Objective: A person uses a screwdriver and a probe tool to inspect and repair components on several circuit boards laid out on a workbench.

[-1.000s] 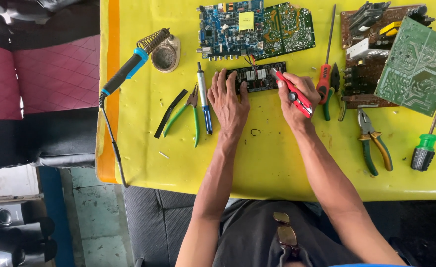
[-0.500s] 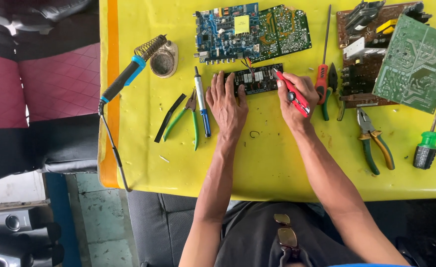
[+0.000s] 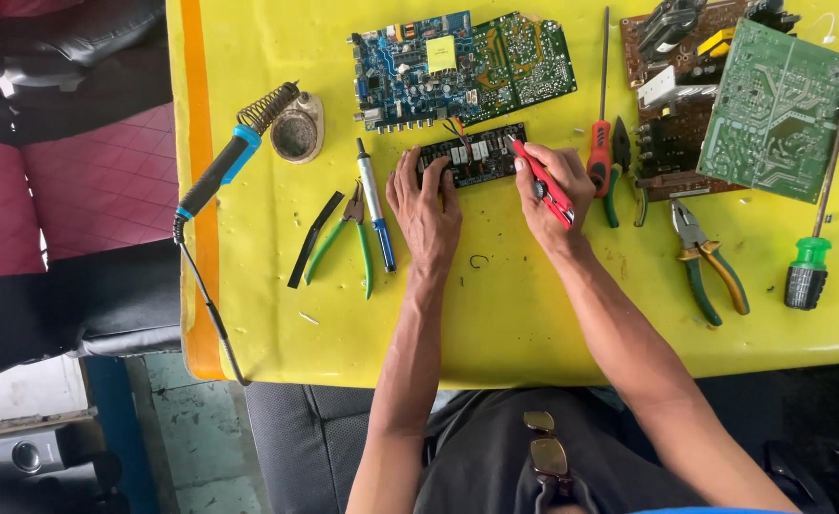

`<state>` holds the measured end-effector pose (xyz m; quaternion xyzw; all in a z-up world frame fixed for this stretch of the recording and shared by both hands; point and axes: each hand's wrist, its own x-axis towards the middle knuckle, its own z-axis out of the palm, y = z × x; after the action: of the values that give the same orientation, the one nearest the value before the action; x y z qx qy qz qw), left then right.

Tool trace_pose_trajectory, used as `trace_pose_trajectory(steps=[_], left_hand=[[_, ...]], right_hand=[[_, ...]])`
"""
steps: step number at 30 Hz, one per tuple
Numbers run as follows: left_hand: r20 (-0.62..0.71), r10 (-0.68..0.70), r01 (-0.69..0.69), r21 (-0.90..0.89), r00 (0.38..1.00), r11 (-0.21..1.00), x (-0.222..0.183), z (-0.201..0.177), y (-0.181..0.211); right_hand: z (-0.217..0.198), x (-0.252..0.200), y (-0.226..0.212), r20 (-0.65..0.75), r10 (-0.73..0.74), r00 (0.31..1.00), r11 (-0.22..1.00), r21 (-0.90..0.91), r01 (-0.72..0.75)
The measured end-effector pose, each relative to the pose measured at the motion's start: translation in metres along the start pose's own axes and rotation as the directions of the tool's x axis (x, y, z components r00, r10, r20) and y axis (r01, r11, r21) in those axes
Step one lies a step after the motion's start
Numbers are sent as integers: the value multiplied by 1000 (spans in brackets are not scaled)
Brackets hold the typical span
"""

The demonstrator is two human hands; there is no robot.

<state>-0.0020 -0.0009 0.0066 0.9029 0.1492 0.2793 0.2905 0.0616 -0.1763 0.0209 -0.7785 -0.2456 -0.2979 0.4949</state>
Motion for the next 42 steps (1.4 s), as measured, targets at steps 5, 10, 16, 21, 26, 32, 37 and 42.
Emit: trace_pose_trajectory(steps=[5, 10, 16, 21, 26, 32, 37, 42], left_hand=[[-35, 19, -16, 85, 999, 996, -1, 1, 4], [-50, 75, -68, 121, 996, 990, -4, 8, -5], [-38, 69, -64, 116, 997, 991, -4, 4, -2], [-50, 72, -68, 82, 996, 994, -4, 6, -3], [-32, 43, -41, 61, 999, 997, -2, 1, 3], [-48, 49, -45, 84, 998, 995, -2, -1, 5], [-67, 93, -90, 56, 993, 994, -3, 2, 0], [51, 100, -100, -3, 994, 995, 1, -11, 11]], right_hand=[[-4, 4, -8, 14, -11, 1000, 999, 50, 10], [3, -5, 6, 45, -19, 999, 997, 81, 15], [-2, 2, 0, 33, -19, 999, 996, 83, 16], [-1, 2, -5, 48, -10, 999, 996, 87, 6], [-4, 2, -1, 14, -22, 1000, 999, 38, 22], [-3, -2, -4, 69, 3, 998, 997, 73, -9], [-2, -4, -5, 88, 3, 996, 998, 70, -9], [-6, 17, -36, 156, -28, 987, 986, 169, 1]])
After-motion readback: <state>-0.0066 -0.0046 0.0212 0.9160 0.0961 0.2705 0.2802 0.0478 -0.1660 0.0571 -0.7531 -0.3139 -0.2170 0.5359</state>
